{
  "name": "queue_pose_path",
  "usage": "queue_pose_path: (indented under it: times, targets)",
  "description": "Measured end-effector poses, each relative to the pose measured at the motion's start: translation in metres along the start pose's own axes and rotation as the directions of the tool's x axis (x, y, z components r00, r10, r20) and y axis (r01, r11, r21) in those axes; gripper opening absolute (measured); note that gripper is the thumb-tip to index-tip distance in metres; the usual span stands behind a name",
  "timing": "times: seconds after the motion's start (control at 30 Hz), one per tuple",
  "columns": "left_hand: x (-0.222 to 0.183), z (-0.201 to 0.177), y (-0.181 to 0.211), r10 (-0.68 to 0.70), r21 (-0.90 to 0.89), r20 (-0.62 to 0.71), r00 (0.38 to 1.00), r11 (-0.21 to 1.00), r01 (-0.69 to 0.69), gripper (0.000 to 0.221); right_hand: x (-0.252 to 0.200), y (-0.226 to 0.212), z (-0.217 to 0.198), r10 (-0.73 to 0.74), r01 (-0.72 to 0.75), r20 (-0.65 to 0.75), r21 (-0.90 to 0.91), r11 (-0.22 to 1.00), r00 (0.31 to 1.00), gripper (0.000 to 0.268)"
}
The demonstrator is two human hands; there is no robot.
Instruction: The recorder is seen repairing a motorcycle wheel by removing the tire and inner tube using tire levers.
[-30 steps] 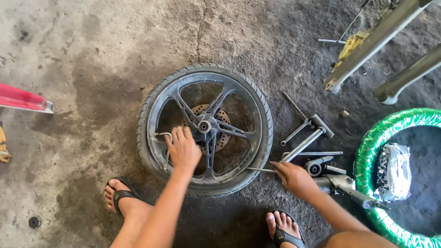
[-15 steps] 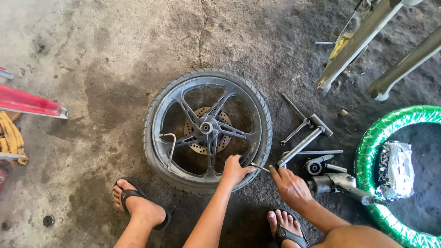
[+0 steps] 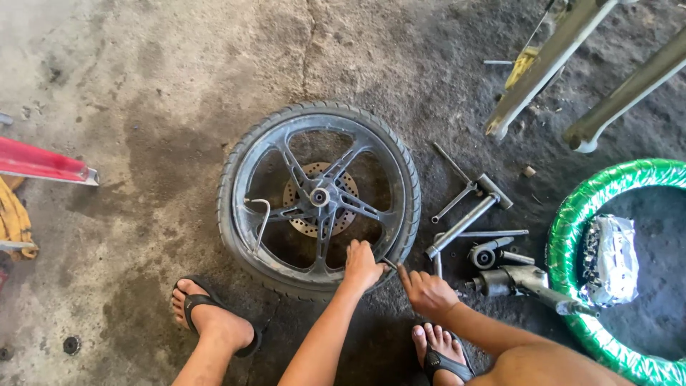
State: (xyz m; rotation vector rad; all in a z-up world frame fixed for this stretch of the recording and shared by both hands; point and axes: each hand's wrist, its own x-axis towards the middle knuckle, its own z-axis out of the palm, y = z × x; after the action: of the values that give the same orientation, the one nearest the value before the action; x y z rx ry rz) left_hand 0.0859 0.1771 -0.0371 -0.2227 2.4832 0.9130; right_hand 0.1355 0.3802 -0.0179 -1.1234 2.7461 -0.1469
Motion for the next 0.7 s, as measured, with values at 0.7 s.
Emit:
queue_pose_path:
  times: [0.7]
  targets:
    - [-0.067,-0.053,-0.028,0.377,0.412,0.044,0.925,0.837,-0.360,0.097,0.107,0.050,-0.011,0.659,-0.698,0.230,0.257,0.668,0.716,0.019]
